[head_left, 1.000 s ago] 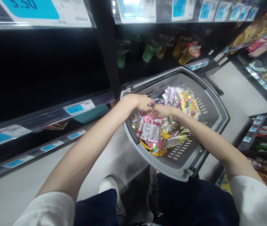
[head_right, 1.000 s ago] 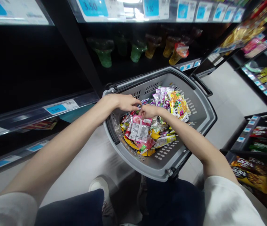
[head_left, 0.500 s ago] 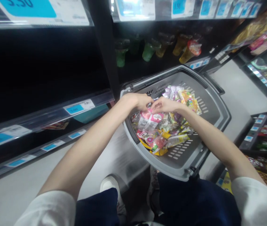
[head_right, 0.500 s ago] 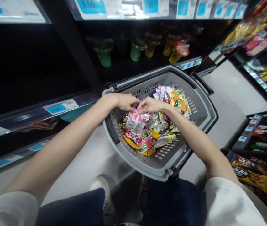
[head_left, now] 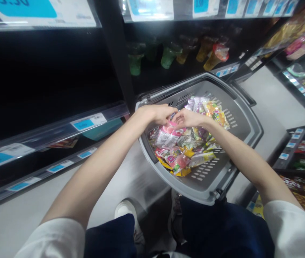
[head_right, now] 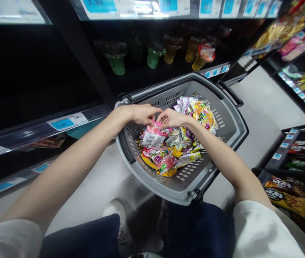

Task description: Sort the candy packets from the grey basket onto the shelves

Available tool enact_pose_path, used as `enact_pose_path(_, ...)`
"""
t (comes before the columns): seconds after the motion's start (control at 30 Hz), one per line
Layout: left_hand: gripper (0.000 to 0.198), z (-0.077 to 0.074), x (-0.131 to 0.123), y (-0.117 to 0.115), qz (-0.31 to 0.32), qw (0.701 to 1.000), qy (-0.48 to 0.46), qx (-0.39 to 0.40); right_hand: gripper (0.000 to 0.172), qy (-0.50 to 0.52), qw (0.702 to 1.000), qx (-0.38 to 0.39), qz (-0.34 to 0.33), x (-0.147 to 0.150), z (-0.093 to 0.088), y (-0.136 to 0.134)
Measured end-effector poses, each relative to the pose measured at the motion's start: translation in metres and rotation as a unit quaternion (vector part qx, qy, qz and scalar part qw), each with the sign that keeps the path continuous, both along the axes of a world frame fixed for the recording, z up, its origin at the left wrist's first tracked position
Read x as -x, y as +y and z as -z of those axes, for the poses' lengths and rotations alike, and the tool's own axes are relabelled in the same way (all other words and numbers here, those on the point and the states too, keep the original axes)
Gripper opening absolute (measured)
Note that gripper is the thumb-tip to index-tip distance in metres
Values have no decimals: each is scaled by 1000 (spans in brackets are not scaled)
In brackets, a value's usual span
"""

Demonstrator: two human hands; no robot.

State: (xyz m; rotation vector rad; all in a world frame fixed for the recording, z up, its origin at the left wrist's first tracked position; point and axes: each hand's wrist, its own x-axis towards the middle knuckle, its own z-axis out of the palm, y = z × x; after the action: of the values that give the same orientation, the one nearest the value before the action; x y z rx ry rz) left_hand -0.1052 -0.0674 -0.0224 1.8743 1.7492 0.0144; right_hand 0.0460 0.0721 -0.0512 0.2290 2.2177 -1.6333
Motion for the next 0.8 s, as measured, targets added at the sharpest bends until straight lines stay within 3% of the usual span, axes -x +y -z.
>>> enact_pose_path(0.33,53,1,0,0,7,1000,17,0,43,-1,1000,5,1,-1,4,3)
enact_pose_path(0.47,51,3,2,1,8,1000,-6,-9,34,15,1000,-7,9,-1,0,0)
enact_pose_path(0.63,49,3,1,2,-5,998,-27,-50,27,45,997,-51,45,0,-11,-1)
enact_pose_path(0.8,51,-3,-2,0,-18,991,-69,-117,25,59,991,-33,114,1,-19,4)
